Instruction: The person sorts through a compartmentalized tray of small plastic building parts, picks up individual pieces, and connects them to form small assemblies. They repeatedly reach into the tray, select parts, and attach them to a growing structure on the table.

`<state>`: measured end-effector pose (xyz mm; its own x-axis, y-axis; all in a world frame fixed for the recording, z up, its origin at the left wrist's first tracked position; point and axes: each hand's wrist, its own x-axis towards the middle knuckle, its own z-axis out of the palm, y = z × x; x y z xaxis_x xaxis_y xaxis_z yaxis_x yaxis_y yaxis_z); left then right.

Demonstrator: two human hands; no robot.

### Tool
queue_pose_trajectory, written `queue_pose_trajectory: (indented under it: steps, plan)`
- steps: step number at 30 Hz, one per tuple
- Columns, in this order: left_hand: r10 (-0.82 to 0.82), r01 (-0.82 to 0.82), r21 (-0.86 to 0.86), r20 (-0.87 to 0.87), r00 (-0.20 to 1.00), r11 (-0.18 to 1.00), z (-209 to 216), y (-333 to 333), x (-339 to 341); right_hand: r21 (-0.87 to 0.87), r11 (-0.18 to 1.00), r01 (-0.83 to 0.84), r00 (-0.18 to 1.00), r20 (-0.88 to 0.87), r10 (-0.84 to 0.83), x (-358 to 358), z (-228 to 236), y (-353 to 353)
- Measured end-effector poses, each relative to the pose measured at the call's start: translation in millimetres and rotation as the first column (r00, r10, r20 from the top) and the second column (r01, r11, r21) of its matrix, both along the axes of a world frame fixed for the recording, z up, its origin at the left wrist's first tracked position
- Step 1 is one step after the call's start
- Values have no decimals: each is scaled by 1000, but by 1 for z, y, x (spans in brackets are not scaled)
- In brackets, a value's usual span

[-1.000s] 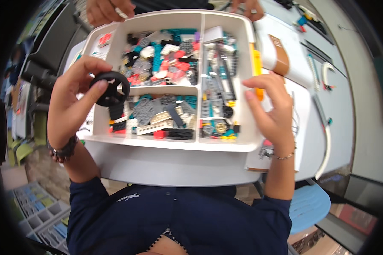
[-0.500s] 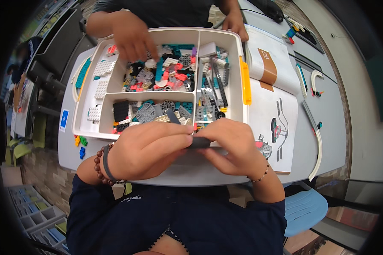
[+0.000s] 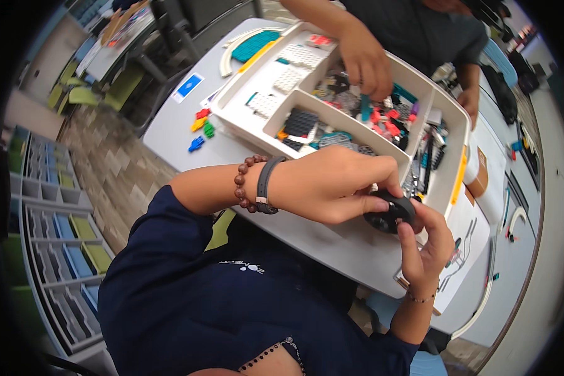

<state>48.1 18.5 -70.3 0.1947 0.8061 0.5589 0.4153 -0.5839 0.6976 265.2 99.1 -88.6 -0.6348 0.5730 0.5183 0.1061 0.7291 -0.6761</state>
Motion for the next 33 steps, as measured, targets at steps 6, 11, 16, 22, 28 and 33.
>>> queue_pose_trajectory:
  steps: [6,11,16,22,28,33]
  plan:
    - [12,43,-297,180,984,954,1,-42,-5,-42,988,-148,988,40,150,-9,2,-22]
    - [349,-267,-310,249,904,912,-6,-71,-28,106,993,-58,998,25,56,-4,7,-12]
    - [573,-500,-282,340,746,819,-4,-112,-77,-93,969,229,948,-202,-244,36,-5,16]
    - [634,-509,-454,177,753,732,-26,-165,-114,-252,844,474,792,-297,-534,118,-14,34]
    - [612,-445,-466,308,729,765,-45,-166,-115,-377,583,720,533,-237,-812,200,-34,16]
    - [394,-161,-455,479,784,876,-34,-152,-80,-329,563,758,497,-266,-826,163,-46,-30]
